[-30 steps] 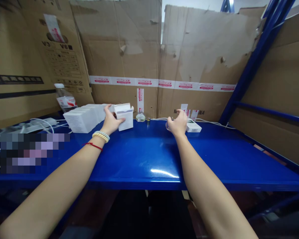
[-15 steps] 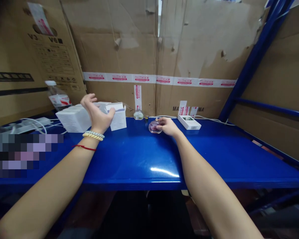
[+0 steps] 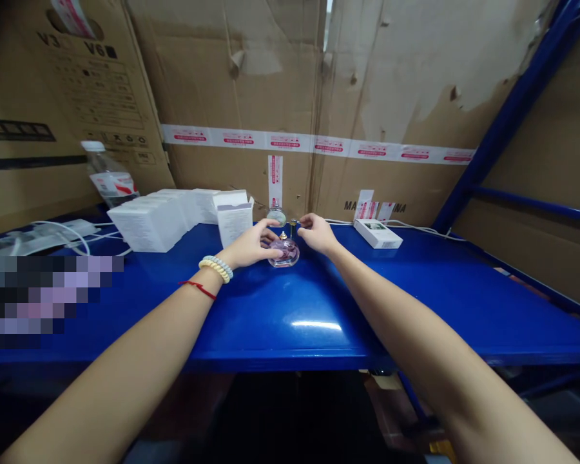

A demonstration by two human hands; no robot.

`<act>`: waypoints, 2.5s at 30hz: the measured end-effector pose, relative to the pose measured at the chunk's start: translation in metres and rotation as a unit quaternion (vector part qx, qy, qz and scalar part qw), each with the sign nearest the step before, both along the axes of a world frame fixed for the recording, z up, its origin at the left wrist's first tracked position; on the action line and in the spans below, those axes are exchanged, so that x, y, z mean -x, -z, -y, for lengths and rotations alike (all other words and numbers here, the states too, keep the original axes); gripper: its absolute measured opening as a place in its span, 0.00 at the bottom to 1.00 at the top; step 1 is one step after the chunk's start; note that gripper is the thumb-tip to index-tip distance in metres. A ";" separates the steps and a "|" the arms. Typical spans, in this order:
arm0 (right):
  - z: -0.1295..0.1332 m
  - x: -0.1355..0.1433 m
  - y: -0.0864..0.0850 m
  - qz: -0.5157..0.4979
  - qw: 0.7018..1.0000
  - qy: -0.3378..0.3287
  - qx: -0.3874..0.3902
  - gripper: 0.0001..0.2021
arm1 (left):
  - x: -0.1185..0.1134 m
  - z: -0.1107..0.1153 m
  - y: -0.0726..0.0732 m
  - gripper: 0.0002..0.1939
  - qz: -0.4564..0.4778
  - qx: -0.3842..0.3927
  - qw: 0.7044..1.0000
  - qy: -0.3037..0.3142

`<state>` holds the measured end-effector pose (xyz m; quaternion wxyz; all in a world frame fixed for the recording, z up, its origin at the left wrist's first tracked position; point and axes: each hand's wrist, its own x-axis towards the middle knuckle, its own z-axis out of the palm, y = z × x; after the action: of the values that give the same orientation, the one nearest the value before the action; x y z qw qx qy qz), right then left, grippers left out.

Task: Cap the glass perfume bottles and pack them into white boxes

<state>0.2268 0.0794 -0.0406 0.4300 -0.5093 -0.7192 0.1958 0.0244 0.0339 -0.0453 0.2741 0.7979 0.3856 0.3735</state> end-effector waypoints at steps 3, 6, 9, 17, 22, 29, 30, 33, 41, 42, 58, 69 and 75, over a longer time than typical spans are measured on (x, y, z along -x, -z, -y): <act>-0.020 0.013 0.000 0.165 0.983 0.061 -0.049 0.13 | 0.000 0.001 -0.004 0.19 -0.023 0.009 1.000 0.017; -0.030 0.025 0.003 0.281 0.954 0.047 -0.091 0.15 | 0.004 0.003 -0.007 0.17 -0.030 0.008 0.999 0.014; -0.032 0.029 0.007 0.324 0.940 0.049 -0.094 0.13 | 0.011 0.002 -0.010 0.16 -0.034 0.004 0.999 0.013; -0.020 -0.001 0.007 0.316 0.943 -0.002 -0.103 0.07 | 0.020 -0.004 -0.010 0.16 -0.062 -0.016 0.998 -0.025; 0.008 -0.018 0.010 0.234 0.968 -0.039 -0.081 0.08 | 0.018 -0.007 -0.007 0.17 -0.054 -0.026 0.998 -0.028; 0.026 -0.029 0.011 0.120 0.987 -0.099 0.039 0.09 | 0.012 -0.001 -0.005 0.22 -0.088 -0.088 0.990 -0.066; 0.028 -0.031 0.009 0.109 0.987 -0.109 0.053 0.08 | 0.011 0.000 -0.005 0.22 -0.095 -0.093 0.989 -0.072; 0.033 -0.036 -0.003 0.022 0.990 -0.107 0.083 0.08 | 0.008 0.003 -0.007 0.23 -0.120 -0.094 0.984 -0.087; 0.028 -0.058 -0.007 0.083 0.989 0.114 0.034 0.09 | 0.005 0.006 -0.010 0.26 -0.169 -0.093 0.976 -0.102; 0.027 -0.058 -0.004 0.139 0.983 0.114 0.044 0.09 | 0.005 0.006 -0.010 0.27 -0.170 -0.093 0.976 -0.102; 0.052 -0.029 -0.016 0.423 0.903 -0.074 -0.005 0.23 | 0.004 0.006 -0.011 0.23 -0.178 -0.091 0.976 -0.085; 0.054 -0.029 -0.017 0.437 0.899 -0.023 0.033 0.07 | 0.003 0.005 -0.011 0.24 -0.191 -0.092 0.973 -0.094; 0.056 -0.032 -0.021 0.414 0.910 0.017 0.022 0.12 | 0.003 0.005 -0.011 0.24 -0.195 -0.094 0.972 -0.095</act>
<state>0.2584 0.0239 -0.0196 0.0853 -0.5664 -0.8193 -0.0243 0.0218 0.0289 -0.0347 0.0803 0.8372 0.4691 0.2695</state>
